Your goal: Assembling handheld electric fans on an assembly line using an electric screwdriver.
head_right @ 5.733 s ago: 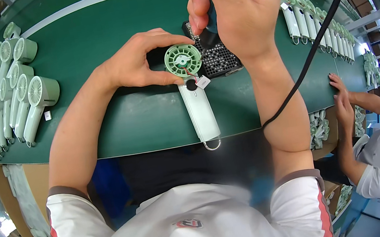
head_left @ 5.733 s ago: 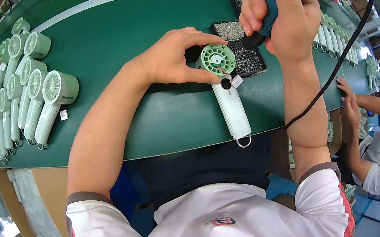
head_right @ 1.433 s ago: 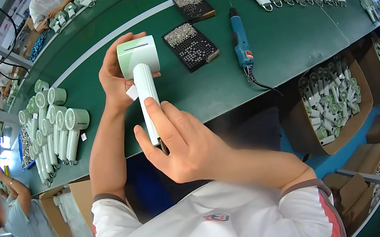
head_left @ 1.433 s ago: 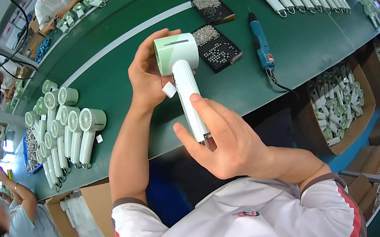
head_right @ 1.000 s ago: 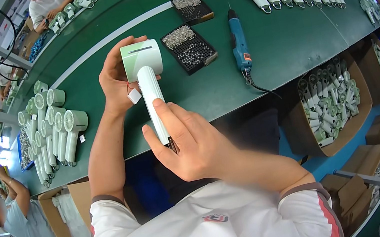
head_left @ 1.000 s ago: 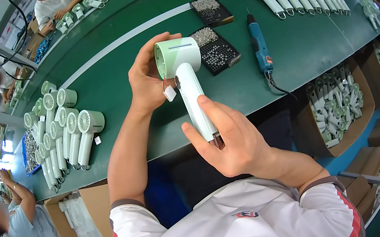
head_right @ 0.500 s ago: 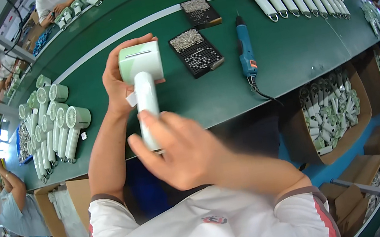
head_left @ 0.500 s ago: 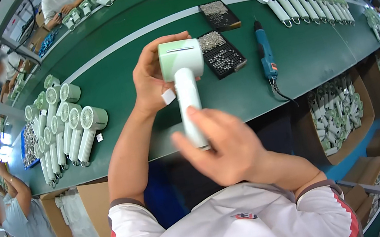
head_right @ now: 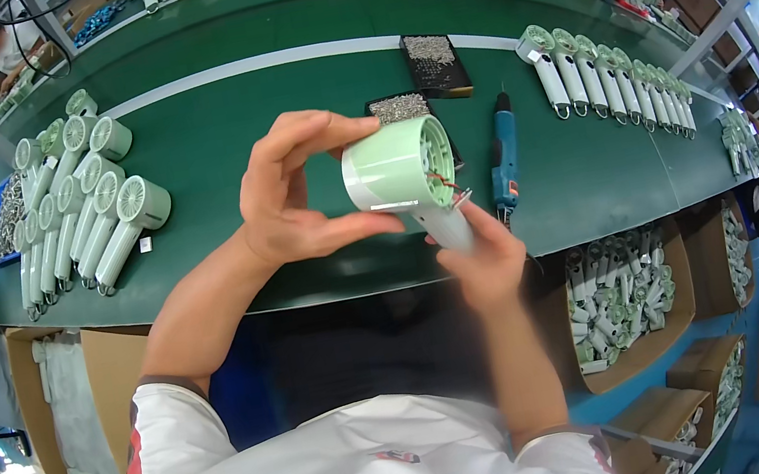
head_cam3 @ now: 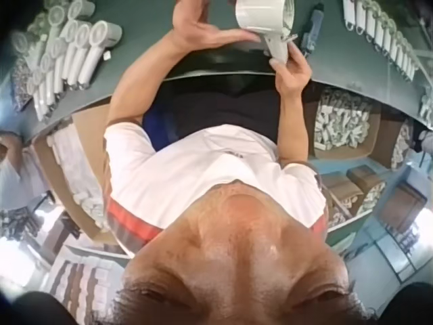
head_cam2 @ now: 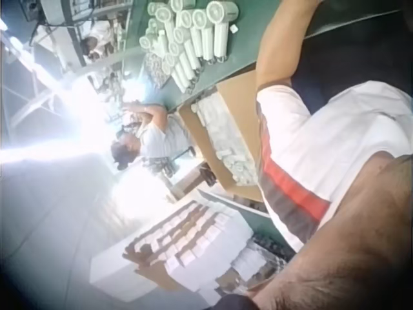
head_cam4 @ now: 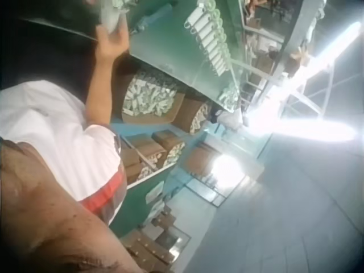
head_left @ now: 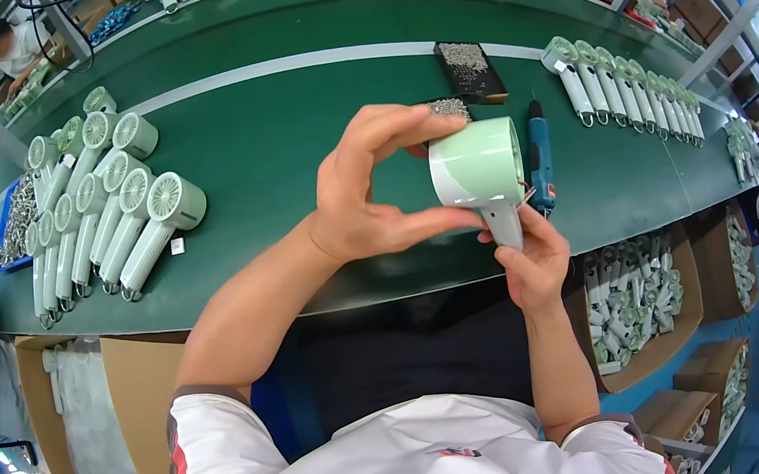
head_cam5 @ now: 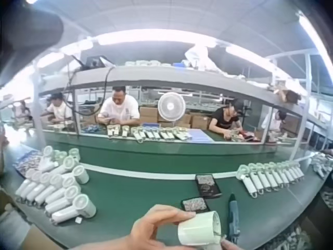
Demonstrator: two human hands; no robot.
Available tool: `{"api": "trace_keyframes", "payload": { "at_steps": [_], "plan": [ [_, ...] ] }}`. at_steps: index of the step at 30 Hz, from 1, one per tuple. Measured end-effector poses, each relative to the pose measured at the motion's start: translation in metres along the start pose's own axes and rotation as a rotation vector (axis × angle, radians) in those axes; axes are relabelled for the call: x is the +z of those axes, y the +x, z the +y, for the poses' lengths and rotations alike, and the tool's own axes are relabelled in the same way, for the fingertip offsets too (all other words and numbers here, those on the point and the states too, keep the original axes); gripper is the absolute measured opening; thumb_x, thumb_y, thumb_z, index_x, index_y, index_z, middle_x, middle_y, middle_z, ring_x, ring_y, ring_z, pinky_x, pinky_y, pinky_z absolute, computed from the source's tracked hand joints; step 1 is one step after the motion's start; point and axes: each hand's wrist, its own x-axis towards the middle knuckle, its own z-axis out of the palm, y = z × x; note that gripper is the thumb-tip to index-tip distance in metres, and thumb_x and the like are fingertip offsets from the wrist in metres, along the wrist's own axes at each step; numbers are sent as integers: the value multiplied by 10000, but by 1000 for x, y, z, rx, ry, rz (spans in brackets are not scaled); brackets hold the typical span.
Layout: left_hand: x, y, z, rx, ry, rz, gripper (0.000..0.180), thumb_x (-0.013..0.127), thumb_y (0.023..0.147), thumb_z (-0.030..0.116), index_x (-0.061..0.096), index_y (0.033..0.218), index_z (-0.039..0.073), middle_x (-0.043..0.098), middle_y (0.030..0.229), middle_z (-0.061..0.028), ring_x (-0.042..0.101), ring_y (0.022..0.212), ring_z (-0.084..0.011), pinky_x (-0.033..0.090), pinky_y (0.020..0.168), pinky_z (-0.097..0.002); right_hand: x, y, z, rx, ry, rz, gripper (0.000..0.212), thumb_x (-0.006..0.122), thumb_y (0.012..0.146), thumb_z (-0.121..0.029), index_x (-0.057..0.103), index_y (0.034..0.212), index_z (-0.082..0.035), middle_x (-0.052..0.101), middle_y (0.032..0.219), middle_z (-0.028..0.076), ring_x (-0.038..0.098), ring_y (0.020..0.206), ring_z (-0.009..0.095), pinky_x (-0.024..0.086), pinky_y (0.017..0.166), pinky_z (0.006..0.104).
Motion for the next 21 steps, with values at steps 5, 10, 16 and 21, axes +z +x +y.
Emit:
{"api": "trace_keyframes", "payload": {
  "at_steps": [5, 10, 16, 21],
  "plan": [
    [5, 3, 8, 62, -69, 33, 1083, 1018, 609, 148, 386, 1485, 67, 578, 1341, -219, 660, 1100, -273, 582, 833, -346, -4, 2, 2, -19, -43, -54, 686, 707, 745, 174, 539, 1407, 115, 642, 1325, 228, 681, 1142, 347, 583, 966, 469],
    [8, 3, 16, 114, -68, 101, 1078, 1023, 598, 191, 407, 1474, 68, 512, 1331, -198, 663, 1094, -267, 620, 794, -333, -4, 2, 2, 2, -31, -117, 644, 696, 773, 142, 551, 1399, 109, 653, 1309, 203, 674, 1141, 310, 553, 1002, 447],
    [2, 9, 26, 120, 205, -29, 741, 994, 641, 332, 649, 1216, 18, 564, 1248, -182, 664, 1031, -268, 598, 839, -374, -1, -3, -5, 15, -16, -112, 490, 701, 815, 124, 622, 1298, 85, 657, 1313, 187, 648, 1206, 298, 528, 1038, 437],
    [-5, -4, 6, 26, 330, 63, 752, 998, 610, 367, 665, 1182, 10, 645, 1188, -158, 655, 1028, -290, 564, 814, -381, 10, 15, -24, -23, -146, -206, 608, 677, 887, 140, 501, 1465, 80, 551, 1375, 131, 581, 1188, 196, 501, 989, 322]
  ]
}}
